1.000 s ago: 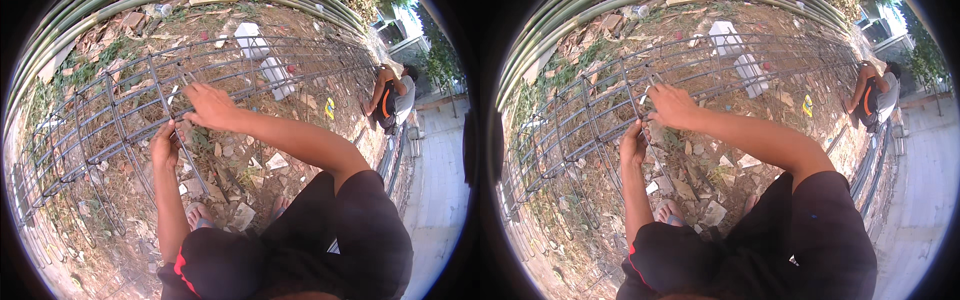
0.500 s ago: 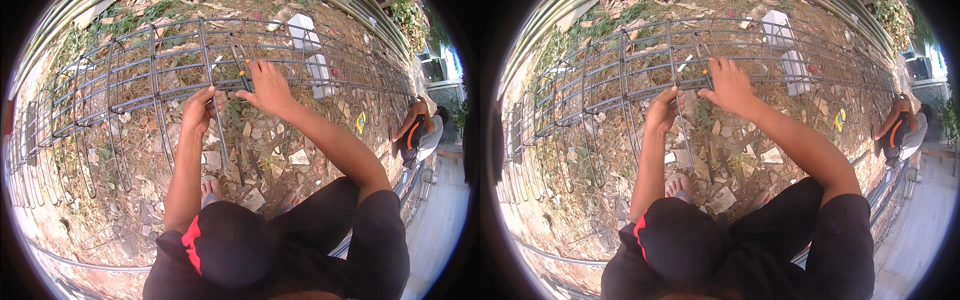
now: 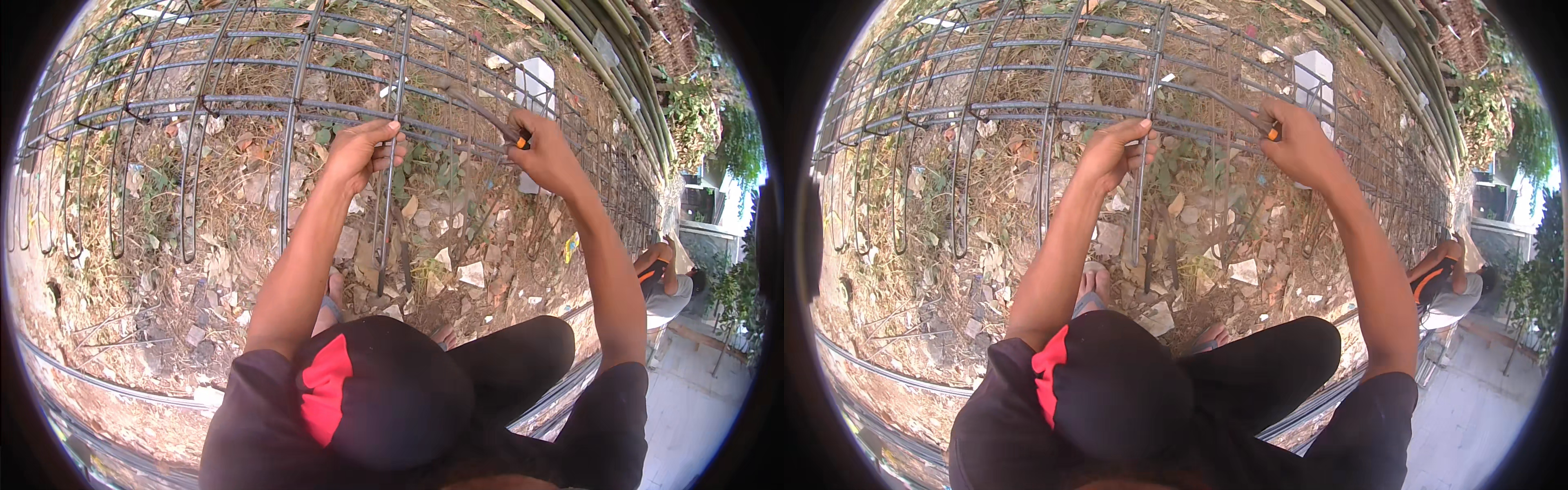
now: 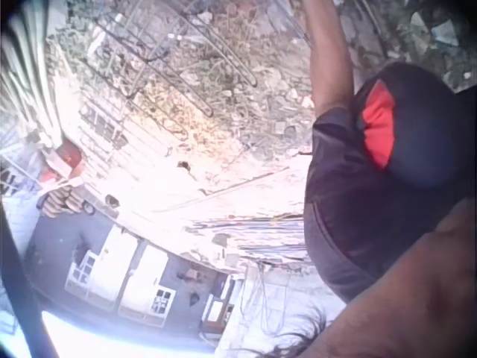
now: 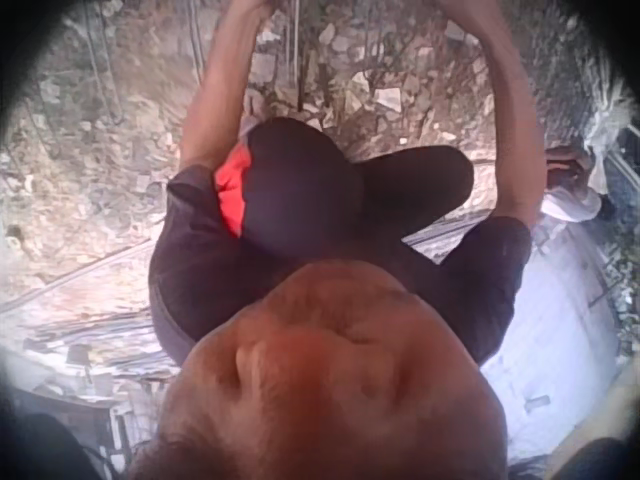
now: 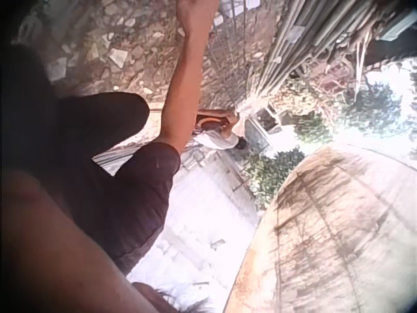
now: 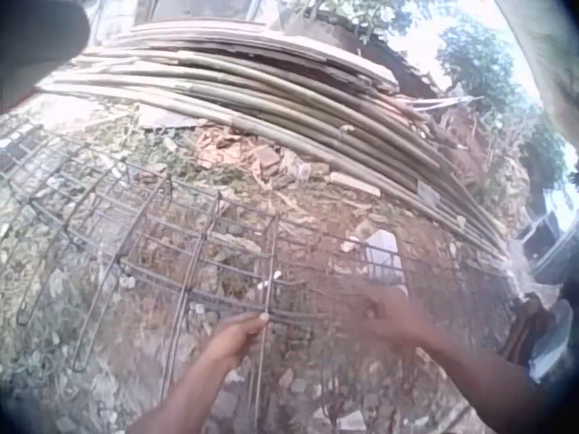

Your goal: The person assembles a metal reinforcement frame by using pliers to tie wire around intersecting metal bars while crouching on the ground. The person uses the pliers to twist and cut the wire, securing the structure at multiple points.

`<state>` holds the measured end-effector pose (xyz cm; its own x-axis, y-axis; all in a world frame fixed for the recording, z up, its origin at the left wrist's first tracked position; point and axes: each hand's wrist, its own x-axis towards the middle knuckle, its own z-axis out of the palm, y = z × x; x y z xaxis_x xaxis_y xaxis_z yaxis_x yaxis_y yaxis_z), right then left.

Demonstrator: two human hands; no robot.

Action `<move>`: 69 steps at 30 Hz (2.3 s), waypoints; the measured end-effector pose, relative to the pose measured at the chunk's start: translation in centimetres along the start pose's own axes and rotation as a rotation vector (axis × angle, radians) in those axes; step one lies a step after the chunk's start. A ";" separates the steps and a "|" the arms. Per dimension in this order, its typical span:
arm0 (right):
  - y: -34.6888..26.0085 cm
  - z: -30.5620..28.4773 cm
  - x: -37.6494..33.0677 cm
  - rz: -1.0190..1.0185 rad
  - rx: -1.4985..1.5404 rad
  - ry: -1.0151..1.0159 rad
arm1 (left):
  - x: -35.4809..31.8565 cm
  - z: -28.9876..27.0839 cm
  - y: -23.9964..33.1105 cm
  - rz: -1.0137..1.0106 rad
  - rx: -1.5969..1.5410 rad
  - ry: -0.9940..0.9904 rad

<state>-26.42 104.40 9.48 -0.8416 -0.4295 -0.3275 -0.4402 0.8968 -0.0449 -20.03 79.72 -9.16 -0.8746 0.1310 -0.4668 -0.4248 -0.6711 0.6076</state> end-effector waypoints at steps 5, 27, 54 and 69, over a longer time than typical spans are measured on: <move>-1.3 -0.1 -1.1 -0.303 -0.592 0.072 | 0.2 0.0 -0.1 0.003 -0.020 0.012; -6.2 -4.4 4.0 -0.482 -0.904 0.046 | -0.1 0.1 -0.2 -0.011 -0.025 -0.009; -7.3 -4.8 3.2 -0.684 -0.752 0.242 | -0.1 0.4 -0.2 0.012 -0.017 0.001; -6.7 -5.9 6.6 -0.397 -0.735 -0.229 | -0.1 0.2 -0.1 0.014 -0.006 -0.016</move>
<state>-30.89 94.89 13.20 -0.5334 -0.5936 -0.6026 -0.8455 0.3545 0.3993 -19.92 79.92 -9.03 -0.8840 0.1330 -0.4482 -0.4111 -0.6776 0.6099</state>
